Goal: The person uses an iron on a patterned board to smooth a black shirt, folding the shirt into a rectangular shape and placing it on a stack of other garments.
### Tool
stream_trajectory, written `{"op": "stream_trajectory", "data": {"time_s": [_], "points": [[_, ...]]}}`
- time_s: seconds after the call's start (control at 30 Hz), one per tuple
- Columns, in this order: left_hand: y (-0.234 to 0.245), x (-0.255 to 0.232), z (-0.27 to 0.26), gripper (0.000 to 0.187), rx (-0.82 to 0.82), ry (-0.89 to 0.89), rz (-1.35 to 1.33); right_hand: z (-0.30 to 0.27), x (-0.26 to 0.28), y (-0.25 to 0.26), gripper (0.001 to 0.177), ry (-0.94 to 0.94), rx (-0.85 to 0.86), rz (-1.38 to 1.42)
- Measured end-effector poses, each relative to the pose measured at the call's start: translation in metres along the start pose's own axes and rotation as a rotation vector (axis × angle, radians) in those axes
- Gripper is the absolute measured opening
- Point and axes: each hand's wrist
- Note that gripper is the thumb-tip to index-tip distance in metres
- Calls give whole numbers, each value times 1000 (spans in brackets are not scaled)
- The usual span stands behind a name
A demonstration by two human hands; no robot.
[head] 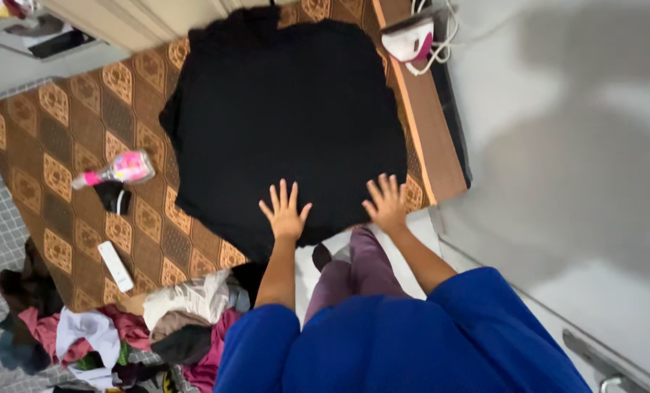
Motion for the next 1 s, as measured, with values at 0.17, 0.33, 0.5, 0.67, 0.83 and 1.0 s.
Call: {"op": "stream_trajectory", "data": {"time_s": [0.17,0.33,0.5,0.67,0.83,1.0], "points": [[-15,36,-136,73,-53,178,-112,-22,-11,13,72,-272,-298,203],[-32,60,-194,85,-160,875,-567,-18,1,4,64,-934,-335,573],[-64,85,-179,51,-283,686,-882,-7,11,3,50,-761,-169,273],[-41,91,-181,31,-176,852,-1447,-10,30,2,34,-828,-364,818],[-13,104,-211,20,-199,720,-1388,-9,49,25,51,-1187,-317,1490],[11,136,-226,44,146,659,-1331,5,58,50,48,-1193,-258,1464]]}}
Point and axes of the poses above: each hand's wrist, its own z-axis towards the middle knuckle, its own y-axis out of the back of the hand, x = y × z, and after that the axes turned 9 degrees about z, right-handed
